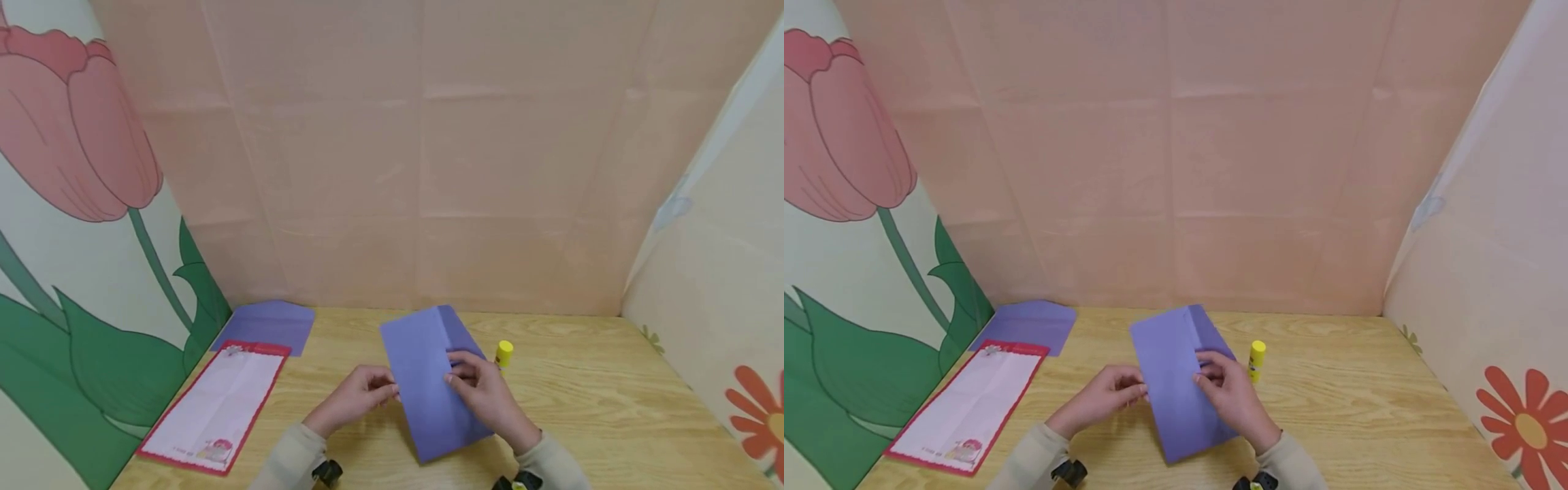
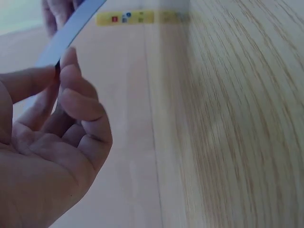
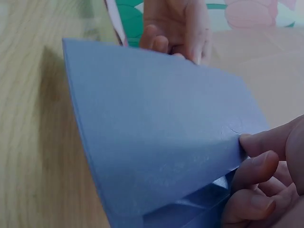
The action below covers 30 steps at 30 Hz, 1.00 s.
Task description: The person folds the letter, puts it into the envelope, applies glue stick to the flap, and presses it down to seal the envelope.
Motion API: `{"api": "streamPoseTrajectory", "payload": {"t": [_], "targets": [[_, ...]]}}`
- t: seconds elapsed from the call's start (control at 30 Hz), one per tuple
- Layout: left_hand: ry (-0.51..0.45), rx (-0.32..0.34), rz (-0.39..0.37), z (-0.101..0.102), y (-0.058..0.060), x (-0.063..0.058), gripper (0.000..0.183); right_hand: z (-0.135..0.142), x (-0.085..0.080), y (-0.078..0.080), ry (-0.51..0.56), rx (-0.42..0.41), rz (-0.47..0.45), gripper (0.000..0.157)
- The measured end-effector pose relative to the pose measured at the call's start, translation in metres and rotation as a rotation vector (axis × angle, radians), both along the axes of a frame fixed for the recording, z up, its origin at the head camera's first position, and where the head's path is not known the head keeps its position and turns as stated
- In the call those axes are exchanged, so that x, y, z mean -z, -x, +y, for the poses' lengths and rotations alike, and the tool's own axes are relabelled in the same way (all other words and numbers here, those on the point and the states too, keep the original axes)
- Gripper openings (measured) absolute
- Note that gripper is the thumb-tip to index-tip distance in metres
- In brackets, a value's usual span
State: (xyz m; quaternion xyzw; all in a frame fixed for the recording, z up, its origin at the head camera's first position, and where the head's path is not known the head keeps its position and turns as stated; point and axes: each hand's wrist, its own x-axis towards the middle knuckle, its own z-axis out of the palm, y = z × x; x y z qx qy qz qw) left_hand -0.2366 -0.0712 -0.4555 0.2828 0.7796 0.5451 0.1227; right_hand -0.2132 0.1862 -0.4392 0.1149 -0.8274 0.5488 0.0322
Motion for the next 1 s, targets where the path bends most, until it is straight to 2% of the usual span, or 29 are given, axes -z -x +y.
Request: {"api": "streamPoseTrajectory", "payload": {"t": [0.13, 0.27, 0.37, 0.47, 0.53, 0.63, 0.7, 0.9, 1.0], "targets": [[0.007, -0.013, -0.042, -0.005, 0.000, 0.001, 0.020, 0.000, 0.005, -0.001, -0.050, 0.000, 0.034, 0.031], [-0.035, -0.107, -0.103, -0.013, 0.002, 0.001, 0.024, -0.002, 0.008, -0.003, -0.156, -0.001, 0.074, 0.028], [-0.084, -0.165, -0.131, -0.017, 0.003, 0.000, 0.024, -0.003, 0.011, -0.003, -0.226, -0.014, 0.137, 0.027], [-0.087, -0.179, -0.132, -0.018, -0.001, -0.010, 0.021, -0.004, 0.015, -0.002, -0.268, -0.019, 0.201, 0.027], [-0.076, -0.175, -0.126, -0.019, -0.002, -0.010, 0.018, -0.005, 0.016, -0.001, -0.287, -0.007, 0.218, 0.027], [-0.063, -0.180, -0.120, -0.021, -0.002, -0.008, 0.017, -0.006, 0.016, -0.001, -0.307, 0.012, 0.235, 0.028], [-0.067, -0.186, -0.129, -0.024, 0.002, 0.002, 0.018, -0.007, 0.016, -0.001, -0.315, 0.028, 0.238, 0.028], [-0.098, -0.202, -0.181, -0.028, 0.004, 0.008, 0.020, -0.004, 0.021, -0.001, -0.325, 0.049, 0.348, 0.027], [-0.088, -0.219, -0.204, -0.031, 0.004, 0.010, 0.019, -0.001, 0.021, -0.002, -0.337, 0.041, 0.350, 0.026]]}}
